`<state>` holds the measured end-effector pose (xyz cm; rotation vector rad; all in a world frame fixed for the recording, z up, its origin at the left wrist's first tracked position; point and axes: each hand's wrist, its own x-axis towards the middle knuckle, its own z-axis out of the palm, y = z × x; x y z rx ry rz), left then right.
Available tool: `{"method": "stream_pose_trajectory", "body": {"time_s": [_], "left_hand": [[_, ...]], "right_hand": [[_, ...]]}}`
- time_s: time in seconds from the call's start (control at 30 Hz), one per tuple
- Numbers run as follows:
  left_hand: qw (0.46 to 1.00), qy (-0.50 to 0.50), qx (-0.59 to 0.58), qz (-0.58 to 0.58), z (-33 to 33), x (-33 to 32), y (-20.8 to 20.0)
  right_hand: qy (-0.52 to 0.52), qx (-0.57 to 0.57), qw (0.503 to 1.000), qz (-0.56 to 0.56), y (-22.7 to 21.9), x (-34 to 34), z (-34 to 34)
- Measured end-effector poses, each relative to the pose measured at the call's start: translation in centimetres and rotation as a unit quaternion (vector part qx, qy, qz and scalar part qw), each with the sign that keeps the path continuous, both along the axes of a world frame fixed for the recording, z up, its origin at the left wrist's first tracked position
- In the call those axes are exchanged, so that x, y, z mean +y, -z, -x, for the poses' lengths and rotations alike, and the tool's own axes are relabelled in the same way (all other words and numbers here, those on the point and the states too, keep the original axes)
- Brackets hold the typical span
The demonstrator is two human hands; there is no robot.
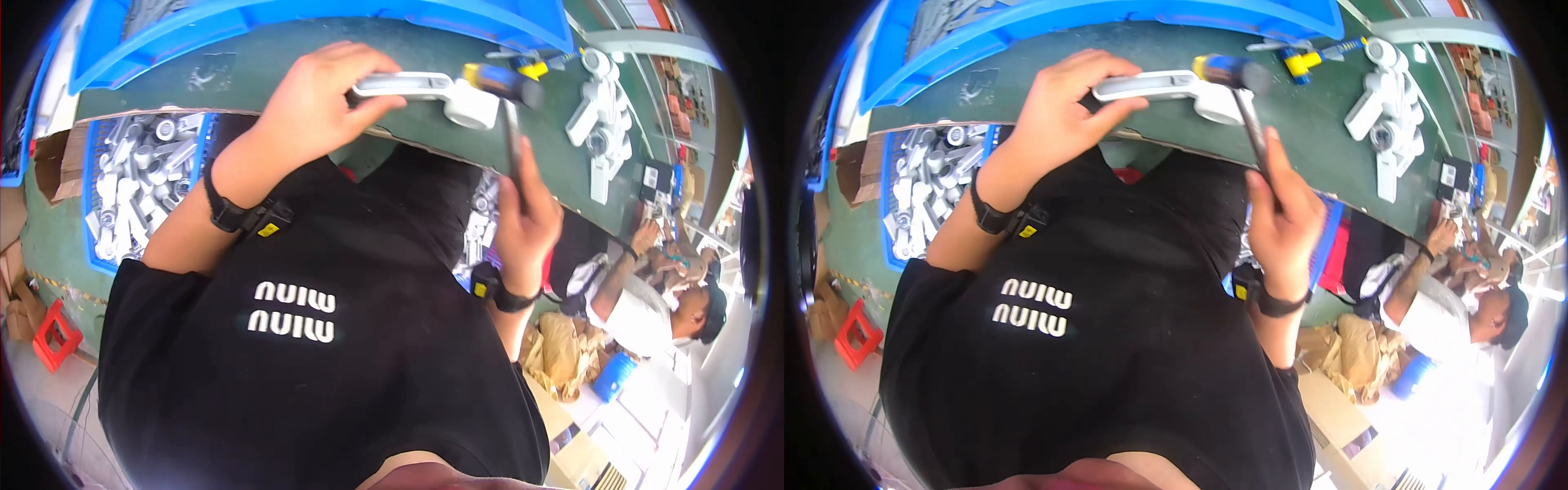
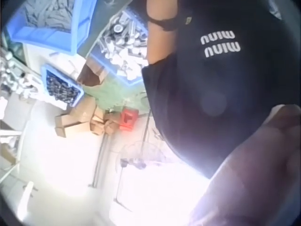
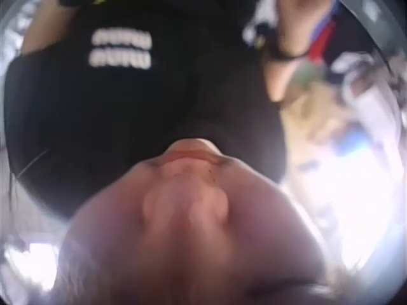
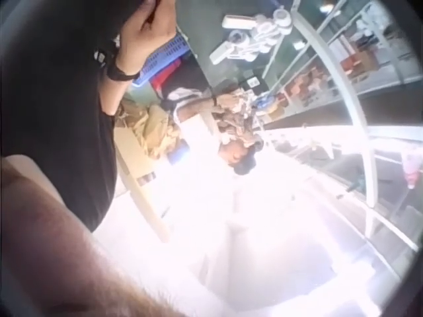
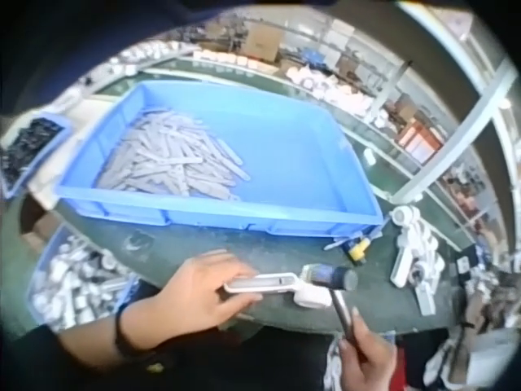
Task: Assembling small metal and plastic parts using a hammer at a factory workbench.
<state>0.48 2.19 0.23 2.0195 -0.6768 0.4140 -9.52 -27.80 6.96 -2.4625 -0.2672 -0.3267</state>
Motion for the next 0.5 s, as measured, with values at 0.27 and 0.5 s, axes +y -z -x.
{"method": "stream_pose_trajectory", "body": {"time_s": [0.27, 0.5], "left_hand": [[0.993, 0.044, 0.023, 0.111, -0.5, 1.8, -4.4], [0.991, -0.021, -0.087, -0.104, -0.9, -2.3, -8.9]], "right_hand": [[0.058, 0.022, 0.924, -0.377, 1.3, -0.4, 0.6], [0.022, 0.078, 0.897, -0.435, 2.5, 1.3, -0.3]]}}
